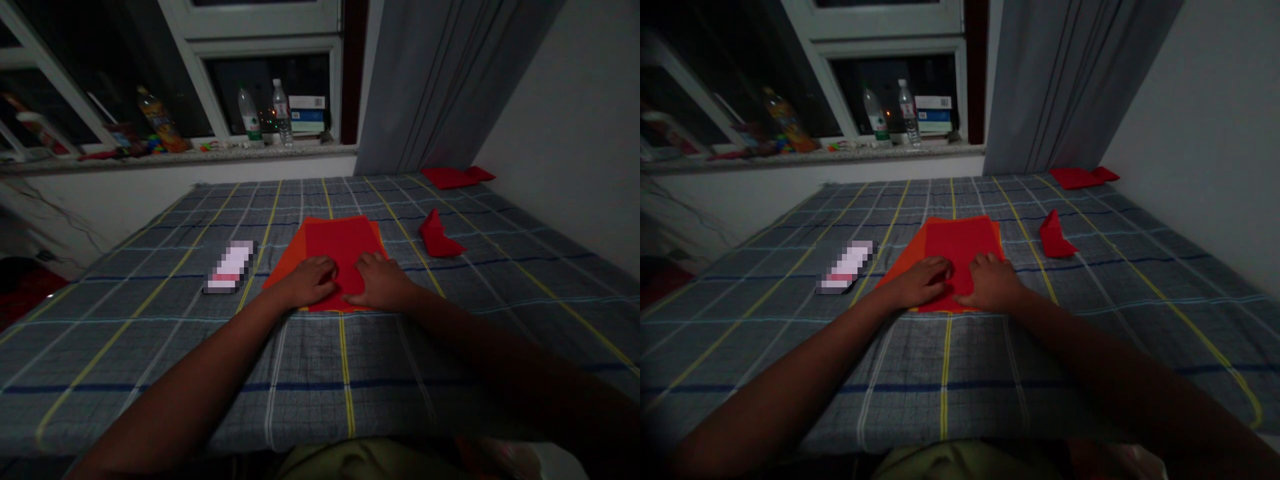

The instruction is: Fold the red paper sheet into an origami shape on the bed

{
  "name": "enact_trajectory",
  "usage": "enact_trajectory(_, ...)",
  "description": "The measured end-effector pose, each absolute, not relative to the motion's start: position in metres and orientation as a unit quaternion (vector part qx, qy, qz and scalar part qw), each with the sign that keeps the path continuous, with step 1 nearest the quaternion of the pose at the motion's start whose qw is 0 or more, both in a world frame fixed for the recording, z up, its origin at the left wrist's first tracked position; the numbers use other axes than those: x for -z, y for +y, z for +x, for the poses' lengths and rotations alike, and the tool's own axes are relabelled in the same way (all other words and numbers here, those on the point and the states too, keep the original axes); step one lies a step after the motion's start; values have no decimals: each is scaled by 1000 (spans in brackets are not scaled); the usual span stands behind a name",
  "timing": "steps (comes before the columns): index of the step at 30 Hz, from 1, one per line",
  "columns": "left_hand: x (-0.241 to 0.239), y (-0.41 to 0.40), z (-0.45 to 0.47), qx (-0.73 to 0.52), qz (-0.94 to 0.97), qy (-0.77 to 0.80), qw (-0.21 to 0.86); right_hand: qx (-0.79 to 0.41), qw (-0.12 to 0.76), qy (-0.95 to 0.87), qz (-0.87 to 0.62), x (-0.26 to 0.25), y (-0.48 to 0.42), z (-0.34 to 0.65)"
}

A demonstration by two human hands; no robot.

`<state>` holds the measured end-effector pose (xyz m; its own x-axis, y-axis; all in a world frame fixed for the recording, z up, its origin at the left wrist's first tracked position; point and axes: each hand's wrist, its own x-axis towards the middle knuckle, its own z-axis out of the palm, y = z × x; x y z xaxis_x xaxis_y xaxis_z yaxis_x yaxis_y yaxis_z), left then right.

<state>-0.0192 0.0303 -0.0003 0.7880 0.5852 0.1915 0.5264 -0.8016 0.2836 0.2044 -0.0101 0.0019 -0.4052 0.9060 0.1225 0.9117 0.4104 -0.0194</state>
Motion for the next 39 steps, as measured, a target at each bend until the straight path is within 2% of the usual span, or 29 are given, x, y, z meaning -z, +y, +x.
enact_trajectory(7,2,32,-20,-141,939,293,115,-44,90,-834,-542,4,-4,215)
enact_trajectory(11,2,32,-20,-142,938,295,114,-31,114,-817,-565,7,1,216)
enact_trajectory(17,0,30,-18,-134,938,301,109,29,67,-812,-579,4,-15,198)
enact_trajectory(22,-1,26,-16,-122,933,327,86,5,50,-827,-560,2,-23,196)
enact_trajectory(28,3,25,-19,-104,940,318,68,-59,113,-841,-526,3,-2,221)
enact_trajectory(34,-1,28,-25,-120,945,276,125,-73,189,-854,-480,6,17,235)
enact_trajectory(39,-4,29,-20,-141,944,249,163,-59,194,-860,-469,9,21,236)
